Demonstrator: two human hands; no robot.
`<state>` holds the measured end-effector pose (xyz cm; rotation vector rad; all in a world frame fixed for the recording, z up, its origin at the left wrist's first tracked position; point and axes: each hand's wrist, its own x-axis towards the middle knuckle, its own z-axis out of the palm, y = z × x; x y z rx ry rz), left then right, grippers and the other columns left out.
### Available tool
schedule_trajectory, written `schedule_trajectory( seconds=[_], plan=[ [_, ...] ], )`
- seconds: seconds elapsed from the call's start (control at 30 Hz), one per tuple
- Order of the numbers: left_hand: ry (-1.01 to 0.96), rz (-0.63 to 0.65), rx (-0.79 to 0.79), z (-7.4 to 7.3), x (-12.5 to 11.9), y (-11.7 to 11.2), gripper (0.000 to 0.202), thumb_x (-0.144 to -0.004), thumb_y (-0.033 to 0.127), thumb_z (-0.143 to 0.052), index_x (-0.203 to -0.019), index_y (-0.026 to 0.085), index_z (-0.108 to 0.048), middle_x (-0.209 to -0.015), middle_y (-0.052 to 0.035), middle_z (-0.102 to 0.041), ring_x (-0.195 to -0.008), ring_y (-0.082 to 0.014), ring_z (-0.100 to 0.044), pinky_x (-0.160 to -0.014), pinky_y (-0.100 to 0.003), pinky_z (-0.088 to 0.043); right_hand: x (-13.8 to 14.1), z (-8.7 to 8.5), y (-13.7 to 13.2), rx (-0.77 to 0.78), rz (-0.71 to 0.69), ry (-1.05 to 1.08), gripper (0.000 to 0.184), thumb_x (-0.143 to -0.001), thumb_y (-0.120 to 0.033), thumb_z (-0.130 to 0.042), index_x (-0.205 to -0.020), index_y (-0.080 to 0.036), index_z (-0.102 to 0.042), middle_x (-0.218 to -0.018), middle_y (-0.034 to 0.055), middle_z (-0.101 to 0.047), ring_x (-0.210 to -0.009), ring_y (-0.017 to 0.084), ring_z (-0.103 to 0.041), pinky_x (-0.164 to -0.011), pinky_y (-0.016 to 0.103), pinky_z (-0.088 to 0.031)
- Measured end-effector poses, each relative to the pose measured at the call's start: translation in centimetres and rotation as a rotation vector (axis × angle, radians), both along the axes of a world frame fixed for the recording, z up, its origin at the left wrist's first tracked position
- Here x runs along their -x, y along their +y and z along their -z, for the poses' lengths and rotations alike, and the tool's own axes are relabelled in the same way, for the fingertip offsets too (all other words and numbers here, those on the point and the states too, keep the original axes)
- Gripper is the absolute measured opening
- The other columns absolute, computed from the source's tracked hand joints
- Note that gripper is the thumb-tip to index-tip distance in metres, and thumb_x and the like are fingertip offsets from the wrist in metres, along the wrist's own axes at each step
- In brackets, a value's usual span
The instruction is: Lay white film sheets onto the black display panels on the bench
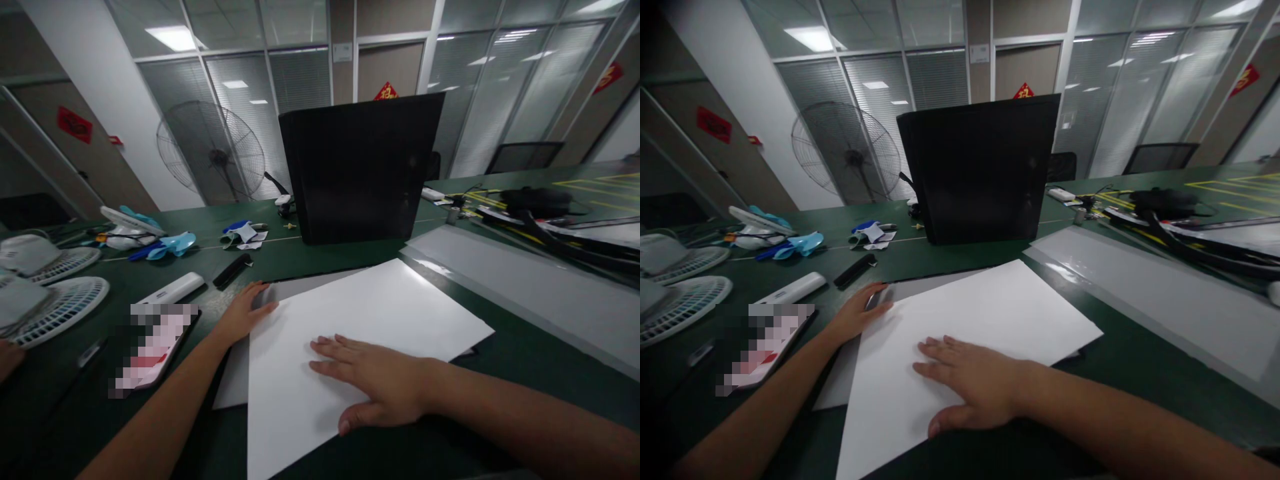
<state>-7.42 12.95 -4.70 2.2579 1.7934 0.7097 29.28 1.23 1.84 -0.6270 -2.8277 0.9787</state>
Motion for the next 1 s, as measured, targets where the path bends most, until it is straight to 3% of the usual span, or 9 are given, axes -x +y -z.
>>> schedule_trajectory(
  seconds=[0.07,0.2,0.27,0.33,0.43,0.57,0.83,0.9,1.0],
  plan=[
    [0.021,-0.01,0.007,0.1,0.1,0.1,0.08,-0.08,0.072,-0.064,-0.138,0.018,-0.064,-0.156,-0.0168,-0.054,-0.145,-0.0356,-0.05,-0.123,-0.051,-0.035,-0.5,-0.3,0.8,-0.054,0.098,-0.012,0.087,-0.097,-0.069,-0.054,-0.164,-0.018,-0.035,-0.171,0.0128,-0.019,-0.16,0.03,-0.016,-0.131,0.05,-0.014],
    [-0.008,-0.107,-0.026,0.2,0.5,0.4,0.067,-0.084,0.064,-0.061,-0.133,0.017,-0.067,-0.153,-0.0165,-0.057,-0.138,-0.0343,-0.057,-0.118,-0.049,-0.041,-2.6,-0.7,3.1,-0.269,0.394,-0.132,0.067,-0.104,-0.061,-0.042,-0.151,-0.017,-0.057,-0.159,0.0139,-0.048,-0.151,0.032,-0.039,-0.128,0.054,-0.022],
    [-0.042,-0.176,-0.053,0.2,0.7,0.5,0.06,-0.086,0.06,-0.06,-0.127,0.018,-0.07,-0.147,-0.0157,-0.062,-0.134,-0.034,-0.06,-0.116,-0.048,-0.043,-3.8,-0.4,4.3,-0.325,0.49,-0.223,0.065,-0.104,-0.06,-0.04,-0.15,-0.018,-0.059,-0.158,0.0143,-0.049,-0.148,0.034,-0.044,-0.125,0.056,-0.029],
    [-0.088,-0.229,-0.061,0.1,0.7,0.5,0.055,-0.087,0.059,-0.06,-0.123,0.019,-0.071,-0.14,-0.0139,-0.068,-0.129,-0.0333,-0.063,-0.112,-0.047,-0.046,-4.7,0.2,5.1,-0.335,0.539,-0.311,0.068,-0.103,-0.062,-0.041,-0.155,-0.021,-0.053,-0.164,0.0135,-0.041,-0.149,0.036,-0.041,-0.121,0.058,-0.034],
    [-0.123,-0.255,-0.048,0.0,0.5,0.3,0.054,-0.085,0.062,-0.061,-0.12,0.022,-0.072,-0.136,-0.0113,-0.071,-0.125,-0.0327,-0.066,-0.11,-0.047,-0.048,-5.0,0.8,5.4,-0.338,0.58,-0.394,0.072,-0.101,-0.066,-0.04,-0.159,-0.023,-0.047,-0.166,0.0139,-0.036,-0.15,0.037,-0.039,-0.118,0.059,-0.037],
    [-0.067,-0.198,-0.037,-0.1,0.4,0.2,0.061,-0.08,0.062,-0.068,-0.124,0.02,-0.07,-0.142,-0.013,-0.067,-0.132,-0.0331,-0.061,-0.117,-0.046,-0.042,-4.5,1.1,5.3,-0.389,0.571,-0.397,0.076,-0.1,-0.069,-0.042,-0.16,-0.023,-0.045,-0.166,0.0163,-0.035,-0.149,0.041,-0.039,-0.117,0.063,-0.035],
    [-0.016,-0.187,-0.062,0.9,1.0,0.7,0.058,-0.083,0.057,-0.062,-0.127,0.019,-0.069,-0.146,-0.014,-0.065,-0.136,-0.0323,-0.059,-0.119,-0.046,-0.04,-5.2,0.6,6.2,-0.41,0.452,-0.265,0.063,-0.101,-0.064,-0.044,-0.148,-0.026,-0.062,-0.155,0.0103,-0.054,-0.137,0.035,-0.052,-0.115,0.053,-0.039],
    [-0.002,-0.175,-0.055,1.0,1.0,0.7,0.057,-0.083,0.056,-0.063,-0.126,0.02,-0.071,-0.147,-0.0131,-0.064,-0.136,-0.0328,-0.058,-0.12,-0.046,-0.039,-6.4,0.2,7.1,-0.418,0.573,-0.237,0.06,-0.102,-0.064,-0.041,-0.141,-0.027,-0.067,-0.145,0.008,-0.064,-0.127,0.031,-0.06,-0.109,0.048,-0.045],
    [0.011,-0.17,-0.037,0.9,1.1,0.7,0.057,-0.083,0.058,-0.062,-0.125,0.021,-0.073,-0.149,-0.0135,-0.062,-0.137,-0.033,-0.058,-0.12,-0.047,-0.039,-10.7,0.1,9.9,-0.49,0.967,-0.242,0.06,-0.105,-0.056,-0.034,-0.14,-0.021,-0.068,-0.137,0.0131,-0.068,-0.12,0.032,-0.063,-0.105,0.047,-0.047]
  ],
)
